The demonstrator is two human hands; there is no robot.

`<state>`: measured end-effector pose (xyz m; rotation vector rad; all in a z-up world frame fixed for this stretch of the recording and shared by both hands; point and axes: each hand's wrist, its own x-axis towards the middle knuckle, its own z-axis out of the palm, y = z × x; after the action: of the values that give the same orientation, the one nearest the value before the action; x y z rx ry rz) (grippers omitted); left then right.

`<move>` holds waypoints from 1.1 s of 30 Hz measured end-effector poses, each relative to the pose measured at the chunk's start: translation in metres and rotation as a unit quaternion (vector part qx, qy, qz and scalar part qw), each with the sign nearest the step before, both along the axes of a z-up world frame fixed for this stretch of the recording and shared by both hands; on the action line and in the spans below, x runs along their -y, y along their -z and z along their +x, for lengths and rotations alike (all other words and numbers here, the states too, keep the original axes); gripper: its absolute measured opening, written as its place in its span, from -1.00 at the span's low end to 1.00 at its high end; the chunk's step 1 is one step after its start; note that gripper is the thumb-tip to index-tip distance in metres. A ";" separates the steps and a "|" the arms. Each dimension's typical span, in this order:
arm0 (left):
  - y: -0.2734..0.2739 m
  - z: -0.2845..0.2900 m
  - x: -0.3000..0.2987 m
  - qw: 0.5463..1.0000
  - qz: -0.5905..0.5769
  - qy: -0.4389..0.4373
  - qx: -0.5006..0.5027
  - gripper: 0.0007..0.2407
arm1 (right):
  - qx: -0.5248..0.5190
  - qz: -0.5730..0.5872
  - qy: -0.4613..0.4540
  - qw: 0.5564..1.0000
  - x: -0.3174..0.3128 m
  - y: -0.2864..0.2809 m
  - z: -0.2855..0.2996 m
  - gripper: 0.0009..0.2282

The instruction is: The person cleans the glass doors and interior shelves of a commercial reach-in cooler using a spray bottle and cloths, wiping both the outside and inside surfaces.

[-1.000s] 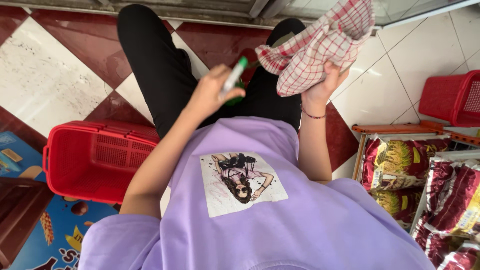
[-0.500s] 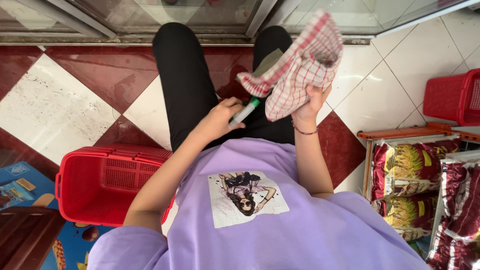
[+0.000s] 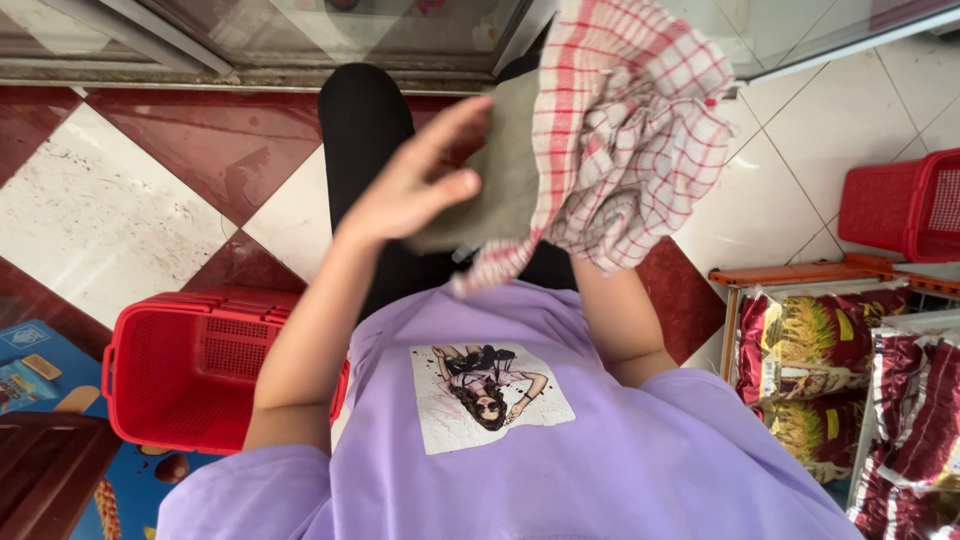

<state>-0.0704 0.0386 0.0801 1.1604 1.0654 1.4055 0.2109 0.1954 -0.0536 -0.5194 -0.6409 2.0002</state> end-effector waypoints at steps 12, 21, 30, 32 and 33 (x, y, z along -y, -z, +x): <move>0.100 0.099 0.003 0.768 -0.217 0.102 0.594 -0.33 | 0.021 -0.041 -0.014 0.999 0.027 -0.024 -0.020 -0.48; 0.038 0.034 -0.005 0.609 -0.173 0.009 0.774 -0.31 | 0.069 -0.042 -0.069 0.994 0.035 -0.045 -0.031 -0.49; 0.028 -0.005 0.013 0.805 -0.112 -0.161 0.560 -0.31 | 0.090 -0.076 -0.114 0.986 0.020 -0.104 -0.024 -0.51; 0.016 -0.010 0.015 0.832 -0.106 -0.172 0.517 -0.28 | 0.117 -0.060 -0.169 0.977 0.023 -0.108 -0.026 -0.51; 0.008 -0.012 0.016 0.840 -0.114 -0.192 0.494 -0.25 | 0.136 -0.045 -0.211 0.967 0.025 -0.107 -0.028 -0.51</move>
<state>-0.0827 0.0229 0.0724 -0.0598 0.6643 1.7989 0.1830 0.1703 0.0531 -0.7732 -0.8898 2.3874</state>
